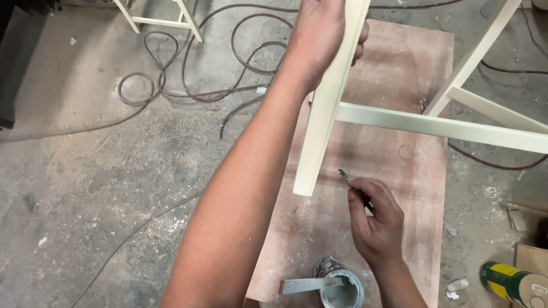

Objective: Applying filler to the joints of a wooden chair frame using a small spatula and a stick to prepare it for finishing.

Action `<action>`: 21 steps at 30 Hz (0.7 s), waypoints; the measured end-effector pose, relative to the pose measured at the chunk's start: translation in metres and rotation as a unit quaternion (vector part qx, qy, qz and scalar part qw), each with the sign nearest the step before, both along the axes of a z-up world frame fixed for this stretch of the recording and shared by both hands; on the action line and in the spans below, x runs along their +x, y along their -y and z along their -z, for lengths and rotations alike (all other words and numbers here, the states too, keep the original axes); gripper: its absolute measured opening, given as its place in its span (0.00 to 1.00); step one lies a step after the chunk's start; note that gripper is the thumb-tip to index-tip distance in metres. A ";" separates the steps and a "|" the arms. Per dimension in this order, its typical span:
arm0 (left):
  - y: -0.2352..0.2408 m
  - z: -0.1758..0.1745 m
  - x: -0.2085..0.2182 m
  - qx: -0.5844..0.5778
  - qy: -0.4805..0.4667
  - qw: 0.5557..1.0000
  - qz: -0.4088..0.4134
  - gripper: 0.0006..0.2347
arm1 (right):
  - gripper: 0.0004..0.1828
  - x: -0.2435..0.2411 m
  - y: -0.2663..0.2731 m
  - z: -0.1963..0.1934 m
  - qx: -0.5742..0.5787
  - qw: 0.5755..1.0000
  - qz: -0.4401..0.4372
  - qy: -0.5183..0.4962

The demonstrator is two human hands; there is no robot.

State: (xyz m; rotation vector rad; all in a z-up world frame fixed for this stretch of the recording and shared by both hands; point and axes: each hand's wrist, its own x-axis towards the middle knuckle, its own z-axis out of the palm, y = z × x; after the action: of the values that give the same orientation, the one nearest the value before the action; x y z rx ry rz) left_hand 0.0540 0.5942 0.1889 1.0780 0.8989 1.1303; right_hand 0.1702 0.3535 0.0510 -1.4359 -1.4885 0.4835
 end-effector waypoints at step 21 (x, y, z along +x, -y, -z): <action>0.015 -0.006 -0.003 -0.030 0.008 1.000 0.001 0.31 | 0.13 0.019 -0.026 -0.008 0.058 0.997 -0.044 0.010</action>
State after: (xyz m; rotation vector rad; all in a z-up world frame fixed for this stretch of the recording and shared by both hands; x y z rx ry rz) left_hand 0.0506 0.5789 0.1945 1.0195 0.9144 1.1026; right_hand 0.1896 0.3796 0.0586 -1.2925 -1.5747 0.4301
